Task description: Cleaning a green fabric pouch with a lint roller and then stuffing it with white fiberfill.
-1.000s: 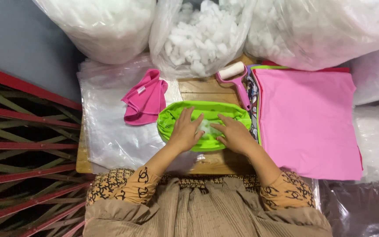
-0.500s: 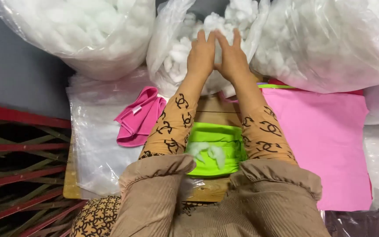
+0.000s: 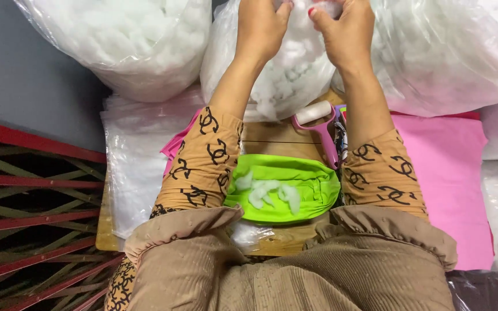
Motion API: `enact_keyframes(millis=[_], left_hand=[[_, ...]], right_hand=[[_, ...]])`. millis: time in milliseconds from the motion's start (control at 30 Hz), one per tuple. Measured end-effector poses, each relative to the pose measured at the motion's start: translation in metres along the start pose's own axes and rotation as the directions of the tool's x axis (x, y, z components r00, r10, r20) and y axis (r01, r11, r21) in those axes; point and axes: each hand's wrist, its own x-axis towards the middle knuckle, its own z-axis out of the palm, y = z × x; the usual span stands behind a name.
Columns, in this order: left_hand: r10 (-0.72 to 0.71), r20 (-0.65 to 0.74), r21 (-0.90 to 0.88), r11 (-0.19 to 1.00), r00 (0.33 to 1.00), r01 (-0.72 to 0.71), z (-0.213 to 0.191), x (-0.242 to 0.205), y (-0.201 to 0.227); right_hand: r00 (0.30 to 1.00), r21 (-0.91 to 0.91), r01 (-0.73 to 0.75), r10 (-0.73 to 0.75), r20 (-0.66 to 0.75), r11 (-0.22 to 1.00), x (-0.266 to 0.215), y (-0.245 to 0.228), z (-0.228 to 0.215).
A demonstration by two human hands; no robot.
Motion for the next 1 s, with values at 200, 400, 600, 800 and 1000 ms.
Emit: enact_keyframes(millis=[200,400,600,800,1000], left_hand=[[-0.190,0.105,-0.040,0.980,0.976,0.195,-0.021,-0.022,-0.003],[-0.265,0.137,-0.071,0.958,0.954,0.277,0.004,-0.037,-0.073],[-0.371,0.115,0.320,0.892,0.921,0.319,0.010,-0.090,-0.065],[-0.522,0.103,0.166,0.848,0.847,0.503,0.042,-0.144,-0.128],[-0.453,-0.032,-0.041,0.891,0.891,0.452,0.020,-0.114,-0.095]], right_hand=[[0.979,0.096,-0.203,0.204,-0.002,0.974,-0.021,0.004,0.004],[0.989,-0.147,0.146,-0.144,0.022,0.978,-0.052,0.031,0.025],[0.935,-0.278,0.188,-0.085,0.343,0.942,-0.111,0.066,0.084],[0.835,-0.405,0.309,-0.041,0.549,0.861,-0.130,0.132,0.148],[0.931,-0.066,-0.109,0.125,0.343,0.992,-0.057,0.055,0.062]])
